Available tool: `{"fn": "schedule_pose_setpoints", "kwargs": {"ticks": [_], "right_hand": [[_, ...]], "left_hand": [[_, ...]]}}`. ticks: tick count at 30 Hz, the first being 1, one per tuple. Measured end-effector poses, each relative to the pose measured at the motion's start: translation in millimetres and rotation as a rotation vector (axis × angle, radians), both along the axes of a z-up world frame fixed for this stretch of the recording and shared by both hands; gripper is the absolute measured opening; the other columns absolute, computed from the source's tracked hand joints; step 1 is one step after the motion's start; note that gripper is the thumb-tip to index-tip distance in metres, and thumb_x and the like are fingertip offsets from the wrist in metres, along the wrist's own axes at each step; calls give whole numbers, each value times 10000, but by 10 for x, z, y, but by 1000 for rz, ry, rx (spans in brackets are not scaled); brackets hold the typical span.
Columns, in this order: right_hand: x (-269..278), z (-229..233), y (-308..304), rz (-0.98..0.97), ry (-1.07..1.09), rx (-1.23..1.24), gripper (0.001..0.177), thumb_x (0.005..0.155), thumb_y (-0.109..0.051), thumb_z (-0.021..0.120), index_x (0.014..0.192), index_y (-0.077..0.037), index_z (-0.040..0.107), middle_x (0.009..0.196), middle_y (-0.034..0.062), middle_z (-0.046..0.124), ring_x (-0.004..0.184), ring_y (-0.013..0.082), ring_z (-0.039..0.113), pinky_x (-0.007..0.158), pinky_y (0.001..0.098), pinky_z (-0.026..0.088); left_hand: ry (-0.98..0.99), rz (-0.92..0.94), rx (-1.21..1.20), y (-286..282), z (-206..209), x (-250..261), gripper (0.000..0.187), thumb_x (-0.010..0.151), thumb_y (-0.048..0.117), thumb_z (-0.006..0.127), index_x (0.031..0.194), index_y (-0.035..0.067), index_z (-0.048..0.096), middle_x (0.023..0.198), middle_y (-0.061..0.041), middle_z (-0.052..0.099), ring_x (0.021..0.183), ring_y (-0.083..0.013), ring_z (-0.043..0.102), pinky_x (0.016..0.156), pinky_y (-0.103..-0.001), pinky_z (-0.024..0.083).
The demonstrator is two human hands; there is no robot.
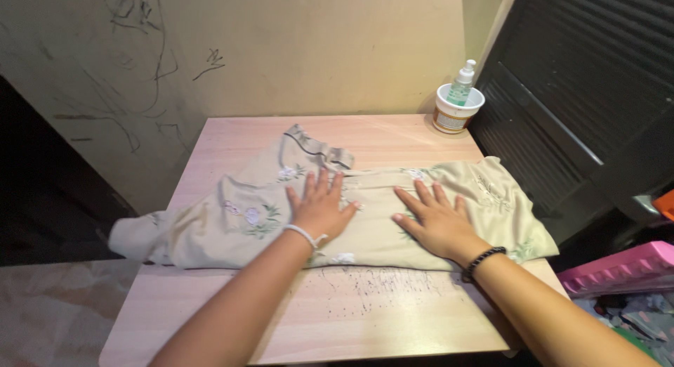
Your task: The person folds a beige floral shirt, a blue cherry-patterned garment, and a black-and-white patterned garment on a wooden table. Each item is smoothed, folded into a compact rectangle, and placed into a drawer.
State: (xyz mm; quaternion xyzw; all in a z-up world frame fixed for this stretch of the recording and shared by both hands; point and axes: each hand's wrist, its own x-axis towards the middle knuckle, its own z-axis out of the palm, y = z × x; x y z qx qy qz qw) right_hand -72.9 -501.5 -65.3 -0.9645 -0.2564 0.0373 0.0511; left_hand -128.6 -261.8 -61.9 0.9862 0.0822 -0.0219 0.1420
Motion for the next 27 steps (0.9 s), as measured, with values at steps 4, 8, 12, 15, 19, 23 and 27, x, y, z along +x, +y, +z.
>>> {"fn": "schedule_pose_setpoints", "kwargs": {"ticks": [4,8,12,15,19,23,27], "right_hand": [[64,-53,-324,-16,-15,-3,691,939,-662,395,1575,-424,274,1699,66,124,1562,370,62,1172,679,75],[99,-58,-412,-27,-19,9,679,936,-636,425,1558,-384,321,1686,75,152,1546,376,89,1166,673,96],[131,-5,-189,-79,-18,64,629,964,-595,467,1477,-231,457,1601,126,342,1534,364,263,1215,631,193],[43,-24,266,89,-140,226,660,956,-554,524,1467,-138,477,1561,254,341,1478,429,312,1180,602,263],[-228,-41,1083,318,-31,206,730,936,-556,531,1540,-178,374,1619,278,188,1497,456,199,1164,624,203],[-547,11,1766,458,63,142,773,967,-652,443,1600,-249,256,1650,268,83,1532,454,59,1169,673,103],[-752,84,2088,486,42,161,778,937,-685,422,1595,-299,269,1672,222,120,1545,442,75,1144,726,106]], "left_hand": [[-8,-59,-38,-222,-19,56,882,936,664,435,1626,194,152,1707,-136,13,1569,-358,-27,1175,-701,-26],[15,-113,-29,-47,-23,-62,866,935,673,415,1627,216,163,1705,-141,14,1573,-339,-20,1189,-684,-35],[-21,-27,127,442,70,-440,828,947,680,434,1579,175,257,1678,-173,65,1555,-357,16,1157,-709,-19],[-91,210,171,810,169,-824,729,861,612,602,1443,185,504,1582,-135,354,1520,-318,259,1179,-682,158],[-117,679,152,1352,328,-1328,868,817,595,707,1494,106,473,1465,-181,443,1403,-378,362,1056,-662,334],[7,877,52,1711,330,-1577,838,772,687,749,1281,28,654,1325,-223,579,1249,-393,535,975,-546,469],[96,803,-178,1934,241,-1575,764,809,647,743,1084,-64,797,975,-231,770,921,-359,747,807,-450,570]]}}
